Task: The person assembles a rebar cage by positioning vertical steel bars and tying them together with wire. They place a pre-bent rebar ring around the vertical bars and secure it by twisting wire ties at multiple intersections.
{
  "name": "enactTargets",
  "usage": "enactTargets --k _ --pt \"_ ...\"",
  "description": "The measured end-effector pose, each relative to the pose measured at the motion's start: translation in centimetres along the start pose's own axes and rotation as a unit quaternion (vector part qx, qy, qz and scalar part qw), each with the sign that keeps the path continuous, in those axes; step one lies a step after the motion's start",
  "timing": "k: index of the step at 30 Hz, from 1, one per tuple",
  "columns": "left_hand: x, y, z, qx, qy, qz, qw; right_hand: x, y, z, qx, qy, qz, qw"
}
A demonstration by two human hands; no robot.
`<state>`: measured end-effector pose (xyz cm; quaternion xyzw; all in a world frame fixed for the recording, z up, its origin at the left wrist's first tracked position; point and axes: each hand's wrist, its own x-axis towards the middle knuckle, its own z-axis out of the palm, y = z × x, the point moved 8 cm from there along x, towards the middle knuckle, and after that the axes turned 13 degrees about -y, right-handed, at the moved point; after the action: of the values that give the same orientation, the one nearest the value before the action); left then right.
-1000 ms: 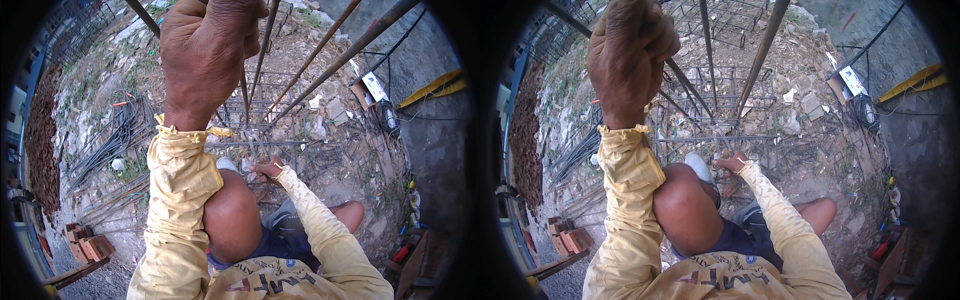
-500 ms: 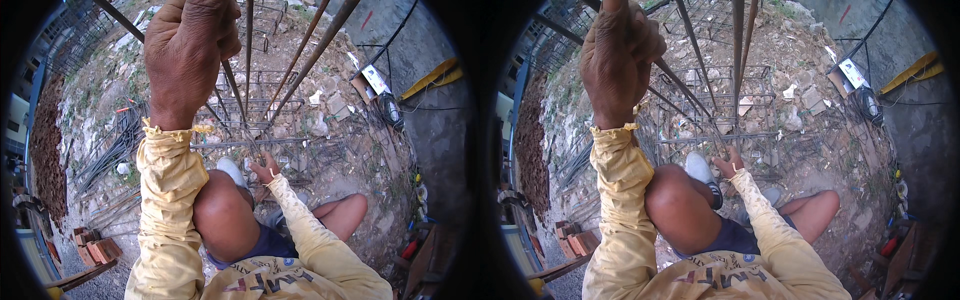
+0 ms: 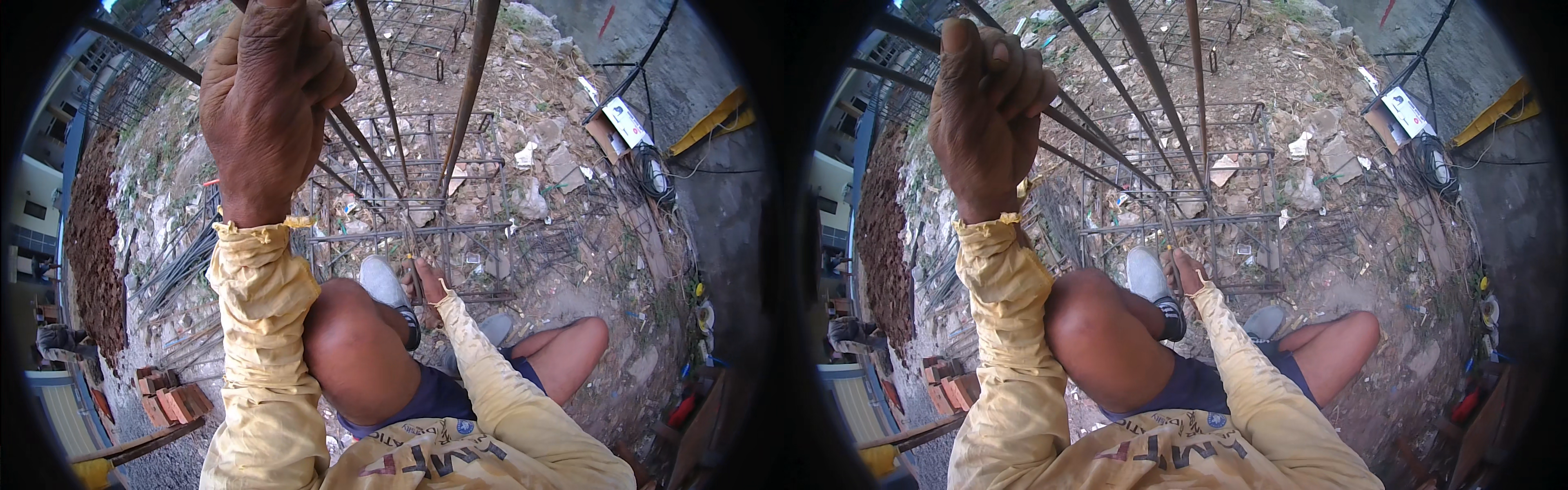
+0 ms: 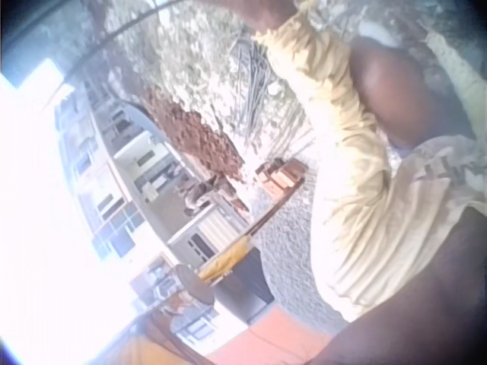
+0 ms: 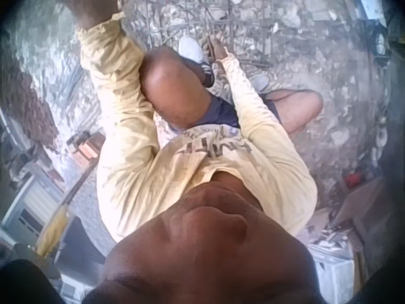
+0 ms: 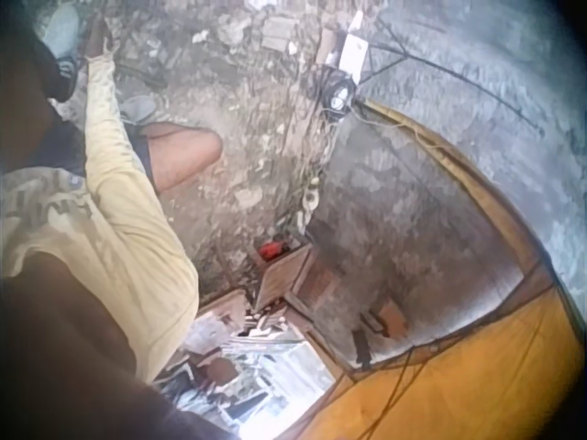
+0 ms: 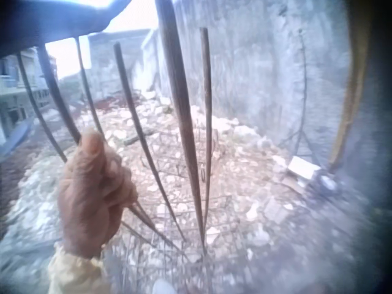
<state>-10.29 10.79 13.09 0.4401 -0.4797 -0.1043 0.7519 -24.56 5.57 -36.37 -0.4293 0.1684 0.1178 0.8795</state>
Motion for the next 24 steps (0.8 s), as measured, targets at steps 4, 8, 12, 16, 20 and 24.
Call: enactTargets --k 4,8,12,16,20,24 --pt "-0.1 -0.1 0.0 0.015 -0.015 0.003 1.000 0.2 -0.9 -1.6 -0.273 0.116 -0.023 0.955" --pt "0.2 -0.3 0.3 0.005 -0.033 -0.004 0.999 0.4 -0.1 0.0 -0.183 0.122 -0.004 0.975" --pt "0.4 -0.5 1.0 0.006 -0.041 -0.003 0.999 0.1 1.3 2.0 0.107 0.029 0.108 0.988" --pt "0.7 -0.7 1.3 0.020 -0.042 -0.015 0.999 -1.1 0.1 5.6 0.312 -0.166 0.154 0.923" --pt "0.7 -1.0 2.1 0.035 -0.043 -0.027 0.998 -2.0 -0.9 6.0 0.361 -0.244 0.144 0.889" --pt "0.9 -1.5 2.9 0.040 -0.021 -0.033 0.998 -1.8 -1.1 4.5 0.176 -0.142 0.037 0.973"
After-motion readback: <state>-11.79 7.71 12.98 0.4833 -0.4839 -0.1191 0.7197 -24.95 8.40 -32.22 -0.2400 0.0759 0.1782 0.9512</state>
